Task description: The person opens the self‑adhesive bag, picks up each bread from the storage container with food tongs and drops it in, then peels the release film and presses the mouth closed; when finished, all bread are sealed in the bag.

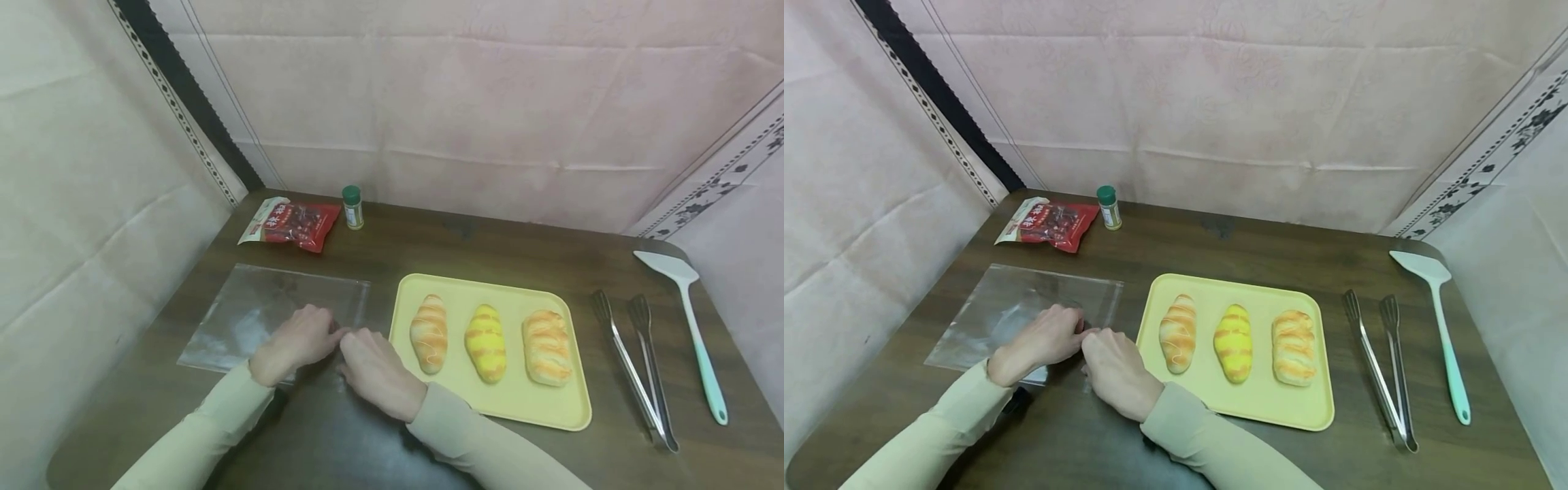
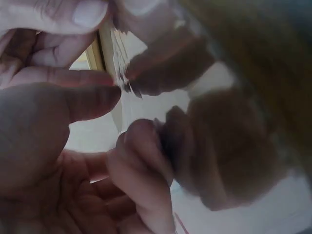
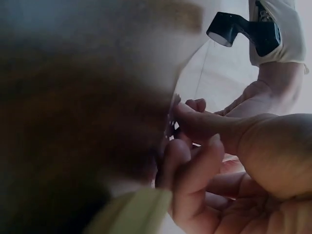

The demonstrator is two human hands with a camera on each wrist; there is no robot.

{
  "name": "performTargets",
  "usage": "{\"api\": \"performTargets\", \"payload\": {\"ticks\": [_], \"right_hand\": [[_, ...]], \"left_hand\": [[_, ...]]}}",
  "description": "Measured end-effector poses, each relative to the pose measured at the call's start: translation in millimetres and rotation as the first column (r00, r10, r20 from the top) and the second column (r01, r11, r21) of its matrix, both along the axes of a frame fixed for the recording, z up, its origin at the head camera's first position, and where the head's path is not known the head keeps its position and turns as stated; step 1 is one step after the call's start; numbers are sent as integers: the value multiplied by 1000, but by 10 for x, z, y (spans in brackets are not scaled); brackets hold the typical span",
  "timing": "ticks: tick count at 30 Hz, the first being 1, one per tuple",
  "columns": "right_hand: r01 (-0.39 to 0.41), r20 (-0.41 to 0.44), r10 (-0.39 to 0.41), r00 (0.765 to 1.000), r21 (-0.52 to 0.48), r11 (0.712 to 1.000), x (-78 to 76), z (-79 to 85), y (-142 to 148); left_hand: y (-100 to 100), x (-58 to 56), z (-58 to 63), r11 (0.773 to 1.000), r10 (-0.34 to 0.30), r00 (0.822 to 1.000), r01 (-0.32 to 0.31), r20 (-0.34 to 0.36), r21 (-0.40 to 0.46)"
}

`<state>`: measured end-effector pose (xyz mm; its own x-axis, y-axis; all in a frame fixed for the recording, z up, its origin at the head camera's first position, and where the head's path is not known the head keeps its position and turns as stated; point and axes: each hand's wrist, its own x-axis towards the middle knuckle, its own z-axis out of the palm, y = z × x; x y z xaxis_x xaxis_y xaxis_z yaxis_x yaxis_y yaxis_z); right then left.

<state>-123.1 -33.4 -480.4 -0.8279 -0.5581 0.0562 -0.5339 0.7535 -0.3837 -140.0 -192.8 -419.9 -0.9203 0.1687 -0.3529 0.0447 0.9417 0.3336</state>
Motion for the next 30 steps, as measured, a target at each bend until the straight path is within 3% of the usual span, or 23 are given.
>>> {"api": "performTargets", "payload": {"ticks": [6,10,24,30], "right_hand": [[0,-6,0,1000,26,1000,-36,-52,5],[-13,3,13,1000,10,1000,-57,-79,8],[-8,21,7,1000,40,999,-48,-40,3],[-16,-19,16,1000,34,999,-36,-57,21]], "left_hand": [[-144,-220,-399,996,-57,998,59,32,-66],[-151,-262,-502,989,-81,997,81,2,-125],[-148,-160,-521,993,-82,990,72,-111,-96],[-213,-143,-485,996,-91,981,90,-169,-12]]}}
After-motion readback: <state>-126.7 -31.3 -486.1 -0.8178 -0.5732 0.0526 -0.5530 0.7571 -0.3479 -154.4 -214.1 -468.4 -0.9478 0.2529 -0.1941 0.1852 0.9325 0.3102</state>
